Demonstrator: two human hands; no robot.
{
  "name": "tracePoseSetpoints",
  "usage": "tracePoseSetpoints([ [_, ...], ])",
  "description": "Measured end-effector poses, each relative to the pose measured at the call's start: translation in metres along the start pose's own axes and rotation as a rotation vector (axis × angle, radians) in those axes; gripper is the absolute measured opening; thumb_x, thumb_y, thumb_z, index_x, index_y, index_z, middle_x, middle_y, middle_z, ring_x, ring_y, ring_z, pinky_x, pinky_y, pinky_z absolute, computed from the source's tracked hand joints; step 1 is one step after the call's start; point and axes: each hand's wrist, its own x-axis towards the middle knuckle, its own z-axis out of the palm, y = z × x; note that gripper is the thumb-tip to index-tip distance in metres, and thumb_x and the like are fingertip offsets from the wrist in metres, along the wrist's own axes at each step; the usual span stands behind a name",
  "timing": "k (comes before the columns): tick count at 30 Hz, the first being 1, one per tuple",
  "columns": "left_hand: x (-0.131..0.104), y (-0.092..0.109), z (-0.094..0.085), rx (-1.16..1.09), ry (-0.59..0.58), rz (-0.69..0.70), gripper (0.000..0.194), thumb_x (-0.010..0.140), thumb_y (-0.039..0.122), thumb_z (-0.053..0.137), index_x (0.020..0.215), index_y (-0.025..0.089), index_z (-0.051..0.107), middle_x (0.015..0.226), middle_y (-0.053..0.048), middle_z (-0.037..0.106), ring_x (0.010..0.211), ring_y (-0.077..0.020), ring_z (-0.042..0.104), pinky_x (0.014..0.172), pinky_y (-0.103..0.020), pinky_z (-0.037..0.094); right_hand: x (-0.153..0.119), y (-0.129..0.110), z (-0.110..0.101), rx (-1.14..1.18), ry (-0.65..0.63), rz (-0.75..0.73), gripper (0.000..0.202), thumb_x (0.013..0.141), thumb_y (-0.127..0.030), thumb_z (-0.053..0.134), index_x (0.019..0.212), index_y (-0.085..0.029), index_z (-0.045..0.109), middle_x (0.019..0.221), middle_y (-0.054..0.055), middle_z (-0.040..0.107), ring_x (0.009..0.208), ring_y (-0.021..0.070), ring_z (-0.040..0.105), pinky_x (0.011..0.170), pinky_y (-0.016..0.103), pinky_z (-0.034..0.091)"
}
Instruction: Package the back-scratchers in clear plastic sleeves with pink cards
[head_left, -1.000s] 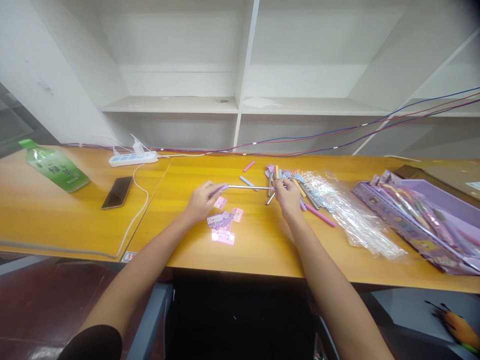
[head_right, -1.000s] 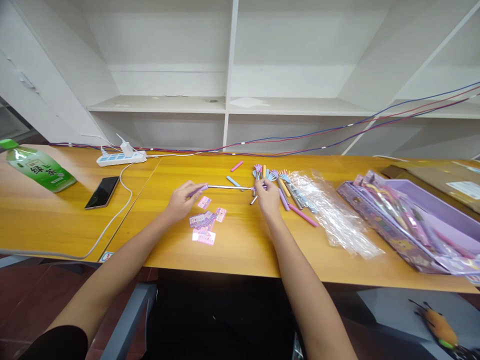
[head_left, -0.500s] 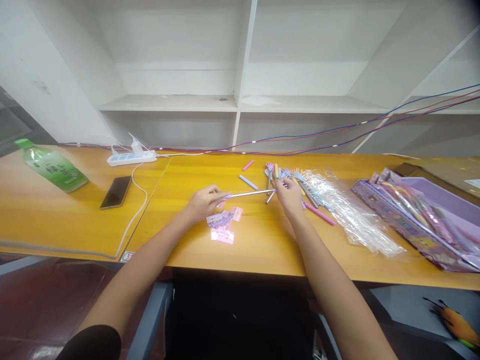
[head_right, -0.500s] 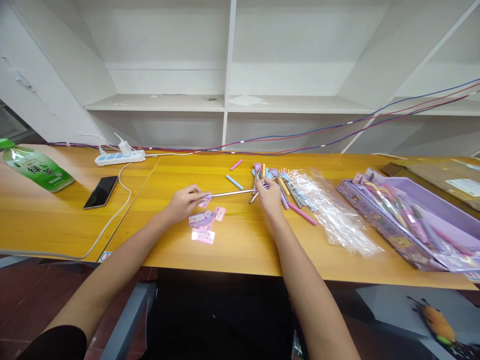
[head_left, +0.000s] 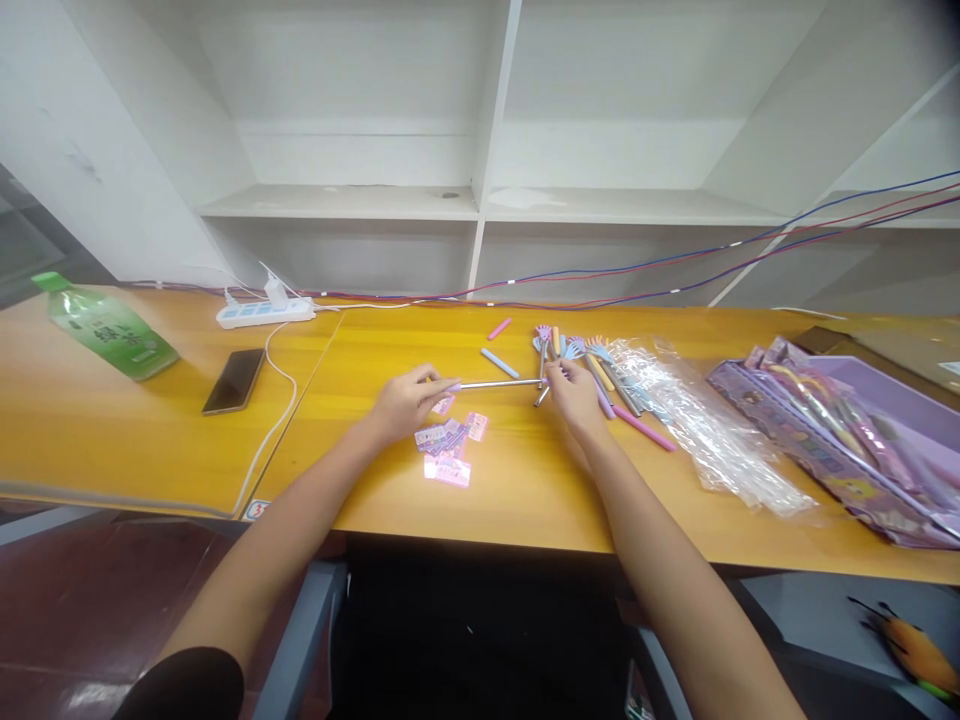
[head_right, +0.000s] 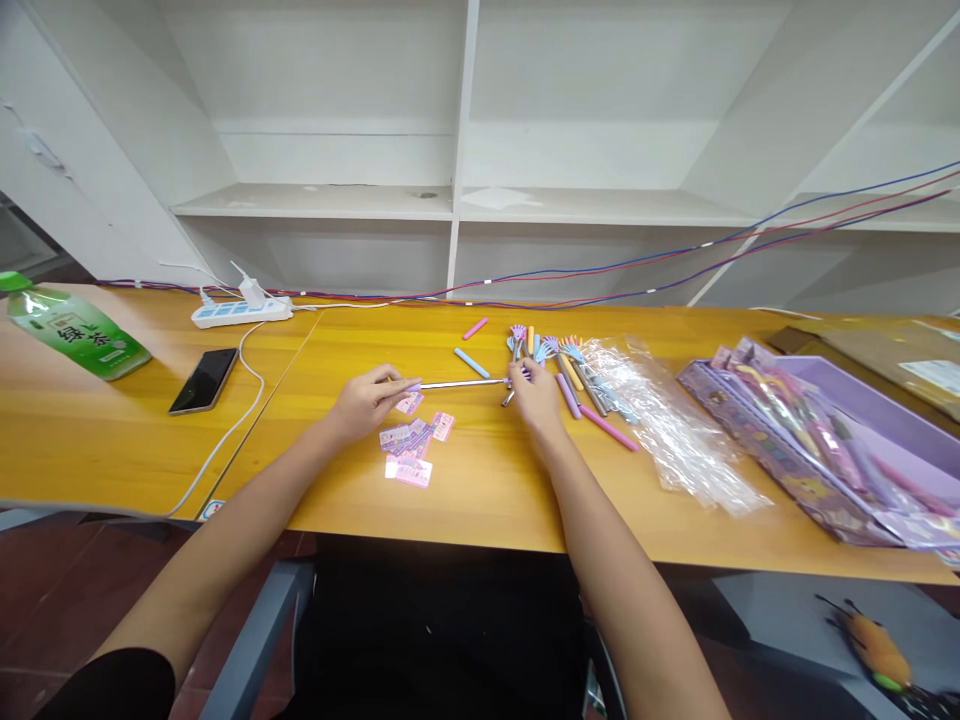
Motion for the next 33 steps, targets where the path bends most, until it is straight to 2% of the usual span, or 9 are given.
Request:
tracePoseSetpoints([
  [11,-0.002,0.001,-0.001,0.034,-0.057,0.020,0.034,0.106,0.034,0.050,0.128,0.025,0.074,0.096,-0.006,0.067,0.075,-0.0109,0.059,0.067,-0.023,0.044,-0.002,-0.003,-0.001,-0.016,0.015,-0.030,0.027,0.085,-0.042,0.055,0.069,-0.020,0.057,0.064,-0.002,0.056,0.063,0.0156,0.048,0.063,0.028,0.037],
  [21,-0.003,0.002,0.006,-0.030,-0.002,-0.014,0.035,0.106,0.037,0.051,0.126,0.022,0.076,0.097,-0.007,0.068,0.081,-0.0132,0.063,0.071,-0.026,0.048,-0.002,-0.004,0.000,-0.029,0.017,-0.020,0.029,0.087,-0.044,0.054,0.071,-0.020,0.058,0.066,-0.001,0.057,0.064,0.0163,0.050,0.064,0.029,0.039],
  [33,-0.004,0.002,0.004,0.012,-0.032,-0.023,0.036,0.107,0.038,0.049,0.126,0.023,0.075,0.098,-0.007,0.068,0.080,-0.0128,0.062,0.071,-0.024,0.048,-0.002,0.001,0.000,-0.059,-0.022,-0.009,0.032,0.088,-0.050,0.054,0.073,-0.021,0.058,0.068,-0.001,0.058,0.066,0.0169,0.050,0.065,0.029,0.038],
])
